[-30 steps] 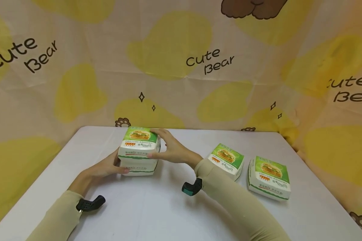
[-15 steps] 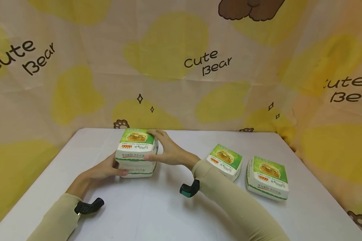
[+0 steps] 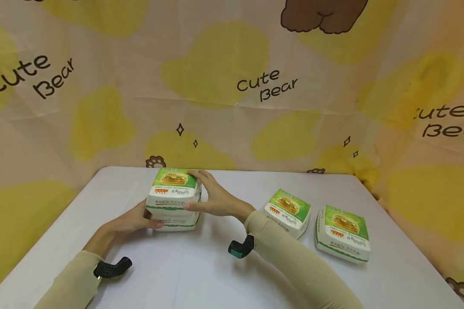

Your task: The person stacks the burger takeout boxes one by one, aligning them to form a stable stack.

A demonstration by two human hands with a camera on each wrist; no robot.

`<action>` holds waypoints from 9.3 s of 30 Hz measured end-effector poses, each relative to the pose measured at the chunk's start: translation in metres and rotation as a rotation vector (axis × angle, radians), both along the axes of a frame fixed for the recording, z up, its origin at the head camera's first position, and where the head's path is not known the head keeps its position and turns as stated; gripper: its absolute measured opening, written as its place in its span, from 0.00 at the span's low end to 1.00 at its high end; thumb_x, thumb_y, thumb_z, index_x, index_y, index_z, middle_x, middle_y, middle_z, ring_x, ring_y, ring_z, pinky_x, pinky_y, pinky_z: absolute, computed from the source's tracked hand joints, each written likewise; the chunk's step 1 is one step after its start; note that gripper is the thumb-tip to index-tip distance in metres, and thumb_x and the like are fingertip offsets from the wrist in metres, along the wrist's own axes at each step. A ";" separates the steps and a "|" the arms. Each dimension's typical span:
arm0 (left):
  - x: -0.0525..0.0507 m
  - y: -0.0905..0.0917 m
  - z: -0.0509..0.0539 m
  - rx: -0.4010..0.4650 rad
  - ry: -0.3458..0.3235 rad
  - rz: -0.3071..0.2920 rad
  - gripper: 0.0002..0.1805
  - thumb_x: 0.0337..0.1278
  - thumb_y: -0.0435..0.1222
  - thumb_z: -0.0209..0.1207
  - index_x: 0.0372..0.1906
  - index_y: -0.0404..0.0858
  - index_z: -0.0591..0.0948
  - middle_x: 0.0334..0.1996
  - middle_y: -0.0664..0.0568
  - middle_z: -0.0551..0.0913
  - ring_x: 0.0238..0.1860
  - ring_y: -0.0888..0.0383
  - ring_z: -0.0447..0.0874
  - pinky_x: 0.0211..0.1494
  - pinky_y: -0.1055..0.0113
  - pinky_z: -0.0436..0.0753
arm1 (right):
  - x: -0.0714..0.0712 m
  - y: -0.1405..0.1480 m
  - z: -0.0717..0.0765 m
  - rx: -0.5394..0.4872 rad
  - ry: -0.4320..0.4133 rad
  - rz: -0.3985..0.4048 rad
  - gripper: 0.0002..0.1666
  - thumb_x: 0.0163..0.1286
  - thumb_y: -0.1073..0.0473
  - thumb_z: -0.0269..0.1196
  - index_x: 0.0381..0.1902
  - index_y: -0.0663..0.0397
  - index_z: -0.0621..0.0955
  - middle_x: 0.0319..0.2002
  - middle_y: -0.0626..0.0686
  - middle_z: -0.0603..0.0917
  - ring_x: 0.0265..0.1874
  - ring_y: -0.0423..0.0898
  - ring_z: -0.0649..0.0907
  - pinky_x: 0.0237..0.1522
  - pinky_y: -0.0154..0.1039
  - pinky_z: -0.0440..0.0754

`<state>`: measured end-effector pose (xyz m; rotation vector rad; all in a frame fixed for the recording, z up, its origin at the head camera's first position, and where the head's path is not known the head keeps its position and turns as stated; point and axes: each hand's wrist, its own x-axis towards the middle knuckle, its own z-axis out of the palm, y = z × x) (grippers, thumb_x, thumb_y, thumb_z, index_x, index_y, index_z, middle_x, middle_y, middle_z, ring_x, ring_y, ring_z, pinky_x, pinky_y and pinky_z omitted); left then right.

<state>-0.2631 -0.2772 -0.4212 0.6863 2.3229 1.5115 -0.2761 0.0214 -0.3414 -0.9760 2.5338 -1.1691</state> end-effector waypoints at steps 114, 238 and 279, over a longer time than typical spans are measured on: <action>0.021 0.005 0.087 0.013 0.315 0.337 0.30 0.78 0.43 0.49 0.78 0.45 0.60 0.68 0.56 0.70 0.66 0.71 0.68 0.57 0.89 0.70 | 0.023 0.158 0.025 -0.014 0.205 -0.146 0.41 0.74 0.50 0.63 0.79 0.44 0.60 0.78 0.52 0.61 0.77 0.54 0.61 0.70 0.65 0.65; 0.004 0.017 0.052 -0.069 0.182 0.109 0.63 0.55 0.36 0.69 0.80 0.69 0.36 0.84 0.46 0.36 0.80 0.31 0.41 0.69 0.22 0.53 | 0.002 0.202 0.000 0.449 -0.212 -0.198 0.65 0.56 0.45 0.77 0.82 0.36 0.50 0.82 0.64 0.45 0.77 0.69 0.55 0.70 0.75 0.58; 0.011 0.021 0.056 -0.061 0.196 0.108 0.63 0.54 0.37 0.70 0.80 0.69 0.36 0.83 0.43 0.37 0.79 0.29 0.43 0.67 0.21 0.56 | 0.007 0.194 0.002 0.267 -0.025 -0.169 0.58 0.62 0.43 0.71 0.82 0.45 0.53 0.79 0.63 0.54 0.75 0.64 0.61 0.71 0.71 0.61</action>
